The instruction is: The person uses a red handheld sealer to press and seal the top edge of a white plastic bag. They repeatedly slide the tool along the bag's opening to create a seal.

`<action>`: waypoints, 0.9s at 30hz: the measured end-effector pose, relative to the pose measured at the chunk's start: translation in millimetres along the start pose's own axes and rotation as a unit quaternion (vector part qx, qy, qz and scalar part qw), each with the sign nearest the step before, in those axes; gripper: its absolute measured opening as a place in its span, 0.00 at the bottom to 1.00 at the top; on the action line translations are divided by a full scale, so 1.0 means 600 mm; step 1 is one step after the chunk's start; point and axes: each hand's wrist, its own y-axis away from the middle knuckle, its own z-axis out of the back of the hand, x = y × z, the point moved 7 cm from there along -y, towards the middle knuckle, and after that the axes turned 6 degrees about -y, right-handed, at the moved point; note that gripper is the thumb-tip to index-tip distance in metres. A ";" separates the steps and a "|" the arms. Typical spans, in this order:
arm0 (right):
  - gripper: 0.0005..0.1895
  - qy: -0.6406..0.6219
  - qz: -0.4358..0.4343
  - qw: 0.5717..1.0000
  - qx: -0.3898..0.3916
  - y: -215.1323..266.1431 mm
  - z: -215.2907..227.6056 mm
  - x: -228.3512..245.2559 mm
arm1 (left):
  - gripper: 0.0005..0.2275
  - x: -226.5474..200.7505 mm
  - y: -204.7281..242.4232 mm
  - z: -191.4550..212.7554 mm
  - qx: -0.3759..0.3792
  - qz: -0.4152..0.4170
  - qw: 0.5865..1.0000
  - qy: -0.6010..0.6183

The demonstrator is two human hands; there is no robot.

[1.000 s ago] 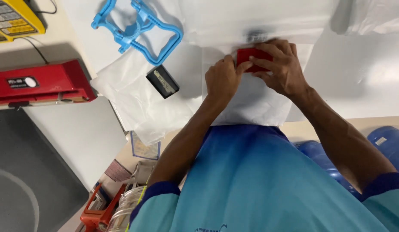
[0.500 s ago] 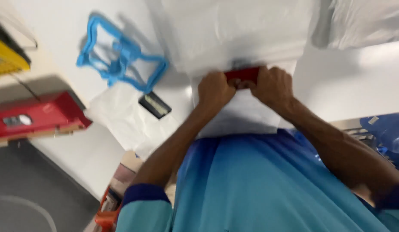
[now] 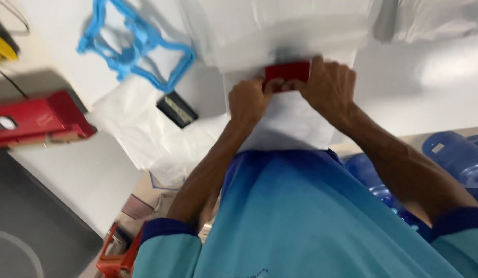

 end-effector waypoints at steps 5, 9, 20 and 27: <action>0.42 0.031 0.398 0.883 -0.247 0.056 0.025 0.052 | 0.24 0.001 0.168 -0.031 -0.197 -0.404 0.893 -0.024; 0.42 0.055 0.432 0.868 -0.240 0.049 0.024 0.049 | 0.19 0.012 0.177 -0.050 -0.223 -0.400 0.889 -0.010; 0.33 -0.267 0.261 0.902 -0.215 0.237 0.082 -0.220 | 0.07 -0.058 0.098 0.159 -0.161 -0.320 0.924 0.135; 0.31 -0.135 0.357 0.894 -0.232 0.180 -0.002 -0.040 | 0.04 -0.104 0.013 0.297 -0.295 -0.302 0.905 0.044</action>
